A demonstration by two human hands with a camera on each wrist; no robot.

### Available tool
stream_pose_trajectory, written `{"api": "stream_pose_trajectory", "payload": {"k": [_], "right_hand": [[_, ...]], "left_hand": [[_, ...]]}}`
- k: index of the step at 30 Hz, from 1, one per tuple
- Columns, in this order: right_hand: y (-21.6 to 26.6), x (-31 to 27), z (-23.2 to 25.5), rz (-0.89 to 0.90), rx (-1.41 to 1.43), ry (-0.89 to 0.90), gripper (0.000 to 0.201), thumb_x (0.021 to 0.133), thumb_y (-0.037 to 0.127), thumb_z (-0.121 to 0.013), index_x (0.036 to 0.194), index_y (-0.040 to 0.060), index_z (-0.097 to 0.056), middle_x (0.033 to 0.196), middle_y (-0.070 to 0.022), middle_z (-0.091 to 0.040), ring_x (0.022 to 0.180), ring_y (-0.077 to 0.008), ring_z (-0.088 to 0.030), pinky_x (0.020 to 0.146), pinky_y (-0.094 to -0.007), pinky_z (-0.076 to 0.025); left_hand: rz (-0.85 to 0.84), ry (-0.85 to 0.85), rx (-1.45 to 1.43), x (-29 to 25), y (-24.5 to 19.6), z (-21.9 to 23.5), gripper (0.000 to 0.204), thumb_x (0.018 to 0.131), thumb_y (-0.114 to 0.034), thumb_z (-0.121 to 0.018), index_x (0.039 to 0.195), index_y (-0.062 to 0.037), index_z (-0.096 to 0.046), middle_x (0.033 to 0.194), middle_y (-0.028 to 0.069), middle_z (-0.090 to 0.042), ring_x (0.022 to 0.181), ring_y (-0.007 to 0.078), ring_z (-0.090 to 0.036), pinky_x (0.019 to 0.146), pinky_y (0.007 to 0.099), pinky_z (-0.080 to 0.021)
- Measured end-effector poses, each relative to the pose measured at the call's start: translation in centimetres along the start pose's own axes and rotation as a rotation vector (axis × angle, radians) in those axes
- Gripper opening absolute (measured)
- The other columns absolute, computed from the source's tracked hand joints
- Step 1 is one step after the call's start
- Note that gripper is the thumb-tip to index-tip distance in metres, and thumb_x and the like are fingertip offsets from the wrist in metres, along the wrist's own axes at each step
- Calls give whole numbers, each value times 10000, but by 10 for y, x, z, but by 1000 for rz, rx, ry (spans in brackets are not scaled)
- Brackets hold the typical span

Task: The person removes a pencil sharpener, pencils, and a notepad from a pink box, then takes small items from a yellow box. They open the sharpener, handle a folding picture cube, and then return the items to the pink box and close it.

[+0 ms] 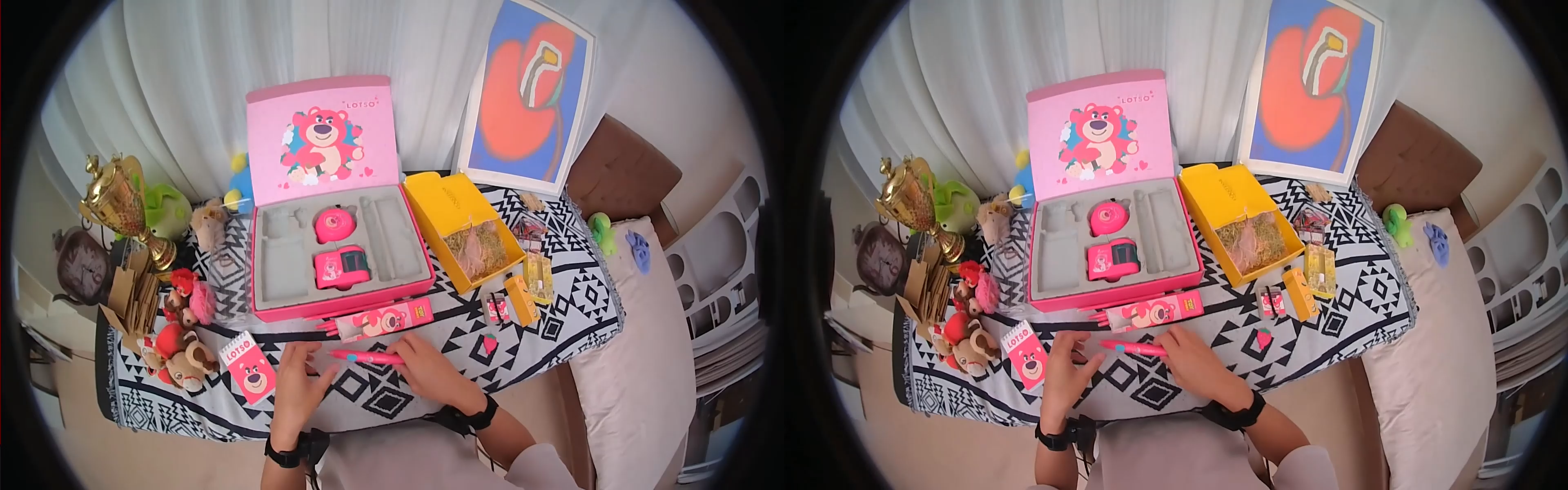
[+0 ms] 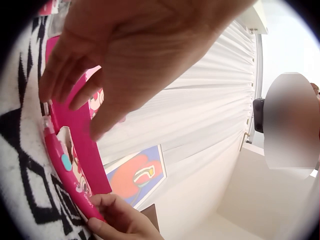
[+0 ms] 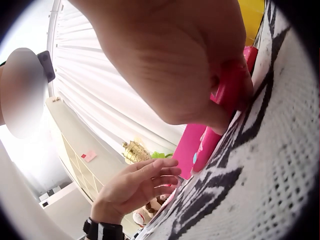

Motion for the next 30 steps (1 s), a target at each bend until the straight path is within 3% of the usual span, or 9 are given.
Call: {"api": "stream_pose_trajectory", "payload": {"k": [4,10,13,15,18,20,22,26,30], "right_hand": [[3,-3,7,-42,305,51,290,890,71,-590,1155,17,-484,1059,-168,-494,967,-375,-551,841,-409,-461],[18,18,28,-40,439,-3,400,900,106,-594,1271,20,-470,1150,-205,-561,993,-369,-585,857,-371,-472],[15,34,42,-32,319,-145,406,908,140,-596,1288,47,-488,1096,-204,-620,905,-371,-642,751,-371,-519],[-2,49,53,-150,312,-194,415,901,134,-586,1294,46,-486,1136,-218,-606,953,-387,-628,766,-390,-516],[-24,80,65,-150,108,-407,441,888,109,-569,1304,10,-464,1134,-224,-584,947,-399,-616,744,-414,-515],[-25,102,67,-105,-36,-537,458,881,92,-558,1311,-17,-447,1124,-227,-569,936,-406,-609,726,-429,-515],[-29,125,60,-255,-41,-501,460,885,58,-512,1317,-66,-414,1100,-238,-519,964,-431,-548,850,-438,-463],[-33,152,42,-432,-72,-313,477,883,92,-542,1313,-70,-414,1139,-248,-492,1016,-416,-530,859,-442,-457],[-38,163,26,-264,-282,-495,461,880,110,-560,1292,-61,-440,1177,-242,-486,1060,-413,-499,897,-444,-432]], "left_hand": [[-158,-85,-41,16,-28,-3,388,788,-50,-727,1143,-18,-572,1057,120,-557,924,242,-585,765,313,-494],[-12,-11,-336,63,-37,-27,111,902,-91,-624,962,-5,-587,852,91,-532,692,173,-531,562,275,-414],[27,15,-397,83,-40,-29,182,898,-64,-622,1065,-6,-582,853,66,-532,717,137,-540,583,249,-431],[43,-144,-624,90,-44,-22,322,887,-37,-629,1196,-14,-543,883,40,-548,734,103,-551,612,220,-451],[-38,-110,-480,89,-28,-23,423,878,-12,-633,1278,-26,-493,922,30,-563,743,87,-565,630,203,-465],[-34,-15,-501,84,-17,-26,374,870,-1,-639,1229,-16,-536,927,36,-576,726,84,-577,617,204,-467],[-31,114,-523,81,-17,-32,318,863,3,-644,1173,-13,-578,889,37,-580,709,77,-580,607,203,-471],[-24,55,-486,82,-18,-30,211,860,-6,-651,1070,-9,-632,850,42,-587,676,74,-580,607,202,-471],[-24,52,-464,84,-22,-27,167,863,-16,-650,1030,-4,-642,854,44,-593,653,77,-581,598,202,-467]]}}
Point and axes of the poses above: each hand's wrist, its own x-axis towards the middle knuckle, its own z-axis out of the back of the hand, y = z × x, the point moved 5 cm from there along x, towards the middle knuckle
